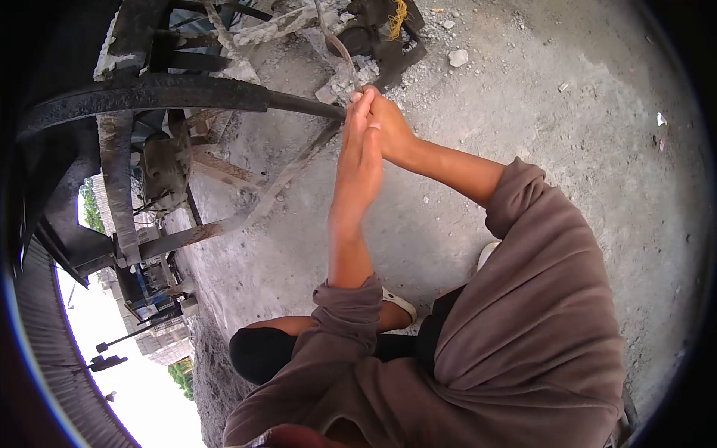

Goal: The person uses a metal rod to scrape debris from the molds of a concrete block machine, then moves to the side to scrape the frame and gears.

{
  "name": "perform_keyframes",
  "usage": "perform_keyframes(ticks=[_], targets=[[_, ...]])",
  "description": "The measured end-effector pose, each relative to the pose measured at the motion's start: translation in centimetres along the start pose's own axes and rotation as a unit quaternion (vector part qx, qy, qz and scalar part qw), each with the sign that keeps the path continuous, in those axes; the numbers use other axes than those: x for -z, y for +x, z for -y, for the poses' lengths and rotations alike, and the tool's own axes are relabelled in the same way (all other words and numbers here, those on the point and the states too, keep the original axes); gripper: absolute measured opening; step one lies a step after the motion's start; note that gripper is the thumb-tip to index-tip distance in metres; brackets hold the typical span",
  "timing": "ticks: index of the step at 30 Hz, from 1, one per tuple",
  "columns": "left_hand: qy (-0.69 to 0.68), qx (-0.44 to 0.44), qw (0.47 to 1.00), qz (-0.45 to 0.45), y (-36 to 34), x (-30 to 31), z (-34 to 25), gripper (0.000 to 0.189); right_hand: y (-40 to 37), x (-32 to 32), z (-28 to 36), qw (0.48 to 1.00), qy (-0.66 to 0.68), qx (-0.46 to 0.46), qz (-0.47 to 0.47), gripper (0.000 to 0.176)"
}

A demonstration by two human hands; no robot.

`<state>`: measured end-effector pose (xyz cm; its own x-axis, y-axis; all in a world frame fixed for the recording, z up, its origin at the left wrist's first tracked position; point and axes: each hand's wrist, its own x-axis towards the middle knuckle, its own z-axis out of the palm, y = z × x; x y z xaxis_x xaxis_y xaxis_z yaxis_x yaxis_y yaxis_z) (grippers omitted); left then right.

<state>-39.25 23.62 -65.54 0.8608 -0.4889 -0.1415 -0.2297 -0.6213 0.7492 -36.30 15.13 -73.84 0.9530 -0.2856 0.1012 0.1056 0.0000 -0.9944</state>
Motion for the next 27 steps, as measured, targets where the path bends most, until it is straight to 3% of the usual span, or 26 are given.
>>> perform_keyframes(ticks=[2, 5, 8, 9, 10, 11, 13, 14, 15, 17, 18, 19, 20, 21, 23, 24, 26, 27], targets=[[-0.007, -0.08, 0.996, -0.037, -0.3, 0.3, -0.9, 0.051, 0.1, 0.2, 2.1, 0.999, 0.043, -0.022, -0.019, 0.039], [-0.014, -0.126, 0.989, -0.078, -0.6, 0.9, -1.7, 0.052, 0.4, -0.1, 4.5, 0.996, 0.088, 0.008, -0.013, 0.037], [0.005, -0.123, 0.989, -0.078, -0.2, 1.1, -1.0, 0.052, 1.8, -0.7, 4.5, 0.993, 0.102, -0.022, -0.053, 0.032], [0.007, -0.125, 0.989, -0.077, -0.2, 1.4, -1.2, 0.052, 2.6, 0.1, 5.2, 0.985, 0.061, -0.142, 0.073, 0.029], [-0.034, -0.085, 0.993, -0.069, -0.3, 1.7, -1.4, 0.053, 3.2, 0.9, 5.9, 0.946, 0.017, -0.257, 0.196, 0.028], [-0.074, -0.043, 0.994, -0.061, -0.4, 2.0, -1.6, 0.053, 3.2, 1.3, 6.5, 0.947, 0.019, -0.256, 0.193, 0.028], [-0.082, -0.075, 0.993, -0.051, -0.9, 2.4, -3.4, 0.053, 2.6, 1.7, 7.4, 0.956, 0.13, -0.246, 0.093, 0.024], [-0.091, -0.104, 0.989, -0.047, -1.2, 2.5, -3.9, 0.054, 1.7, 1.4, 7.7, 0.985, 0.101, -0.136, 0.032, 0.024], [-0.093, -0.101, 0.989, -0.05, -1.1, 2.2, -3.5, 0.054, 1.7, 1.0, 7.2, 0.985, 0.099, -0.137, 0.035, 0.024], [0.035, -0.123, 0.989, -0.069, -0.8, 1.5, -2.5, 0.054, 1.5, -0.8, 4.4, 0.993, 0.081, -0.039, -0.071, 0.026], [0.038, -0.125, 0.989, -0.07, -0.9, 1.5, -2.4, 0.054, 2.2, -0.4, 4.1, 1.0, -0.024, 0.001, -0.009, 0.027], [0.006, -0.073, 0.996, -0.056, -0.7, 1.4, -2.3, 0.054, 2.5, 0.2, 3.7, 1.0, -0.023, 0.005, -0.013, 0.027], [-0.026, -0.02, 0.999, -0.04, -0.4, 1.3, -2.4, 0.054, 2.9, 1.2, 3.2, 0.988, 0.05, -0.133, 0.066, 0.026], [-0.023, -0.023, 0.999, -0.035, -0.5, 1.4, -2.9, 0.054, 3.0, 2.1, 4.3, 0.944, 0.125, -0.269, 0.143, 0.026], [-0.049, -0.061, 0.997, -0.019, -1.1, 1.8, -4.0, 0.053, 2.3, 2.1, 5.3, 0.942, 0.143, -0.28, 0.117, 0.024], [-0.051, -0.056, 0.997, -0.02, -1.1, 1.6, -3.9, 0.053, 1.9, 1.3, 4.8, 0.976, 0.116, -0.178, 0.04, 0.024], [0.065, -0.072, 0.995, -0.033, -1.1, 1.4, -3.4, 0.054, 1.5, -0.8, 2.3, 0.994, 0.089, 0.002, -0.07, 0.023], [0.066, -0.073, 0.995, -0.034, -1.1, 1.2, -3.2, 0.054, 1.7, -0.5, 2.6, 0.993, 0.09, 0.004, -0.07, 0.023]])
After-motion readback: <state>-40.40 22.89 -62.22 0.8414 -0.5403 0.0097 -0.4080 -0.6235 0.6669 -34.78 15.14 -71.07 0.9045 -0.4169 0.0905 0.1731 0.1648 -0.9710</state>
